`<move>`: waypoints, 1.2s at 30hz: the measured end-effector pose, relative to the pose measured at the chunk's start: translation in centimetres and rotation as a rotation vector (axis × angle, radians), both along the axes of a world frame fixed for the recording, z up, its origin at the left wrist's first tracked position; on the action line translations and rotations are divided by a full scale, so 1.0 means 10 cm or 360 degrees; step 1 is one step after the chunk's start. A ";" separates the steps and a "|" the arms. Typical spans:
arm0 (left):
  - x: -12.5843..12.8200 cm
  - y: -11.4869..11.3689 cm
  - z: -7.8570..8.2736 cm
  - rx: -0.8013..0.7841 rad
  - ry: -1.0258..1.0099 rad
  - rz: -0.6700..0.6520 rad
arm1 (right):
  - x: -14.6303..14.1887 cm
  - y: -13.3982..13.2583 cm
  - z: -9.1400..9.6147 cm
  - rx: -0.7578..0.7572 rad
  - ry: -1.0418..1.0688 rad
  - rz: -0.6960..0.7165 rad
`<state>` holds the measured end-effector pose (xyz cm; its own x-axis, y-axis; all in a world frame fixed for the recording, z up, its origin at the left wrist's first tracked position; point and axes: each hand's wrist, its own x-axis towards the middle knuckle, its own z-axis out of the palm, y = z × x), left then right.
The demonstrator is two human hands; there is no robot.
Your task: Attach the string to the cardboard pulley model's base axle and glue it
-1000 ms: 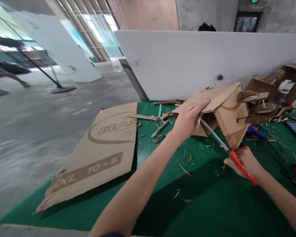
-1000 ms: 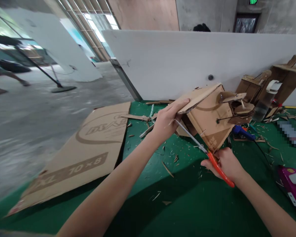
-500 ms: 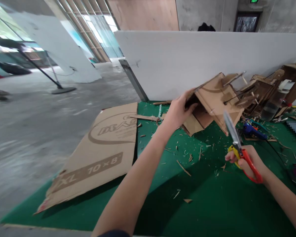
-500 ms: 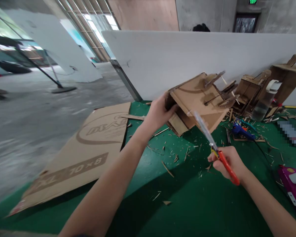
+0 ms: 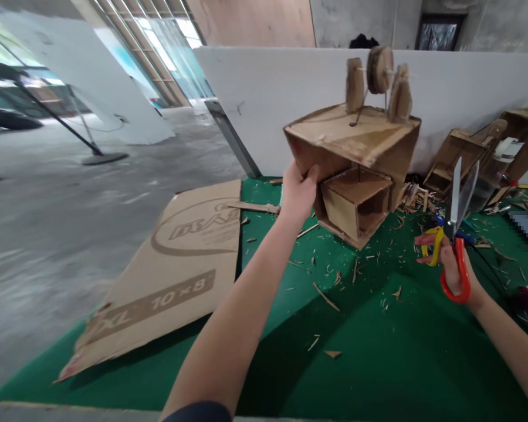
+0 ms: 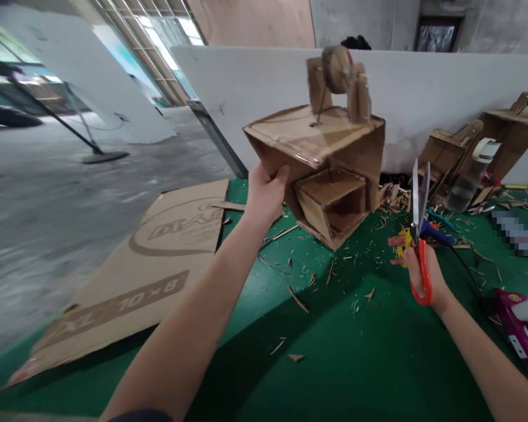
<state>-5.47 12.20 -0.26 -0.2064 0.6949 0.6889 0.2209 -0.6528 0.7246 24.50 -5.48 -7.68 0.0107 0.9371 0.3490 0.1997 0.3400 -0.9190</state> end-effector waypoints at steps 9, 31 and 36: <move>-0.02 0.03 -0.11 -0.0592 -0.0530 -0.0313 | -0.06 0.10 -0.07 -0.0297 0.0177 -0.0261; -0.09 0.27 -0.35 -0.0457 -0.0615 -0.0604 | 0.09 0.32 0.00 -0.0450 0.0475 -0.0406; -0.03 0.51 -0.26 -0.0706 -0.0261 -0.0469 | 0.00 0.24 0.00 -0.0549 0.0410 -0.0202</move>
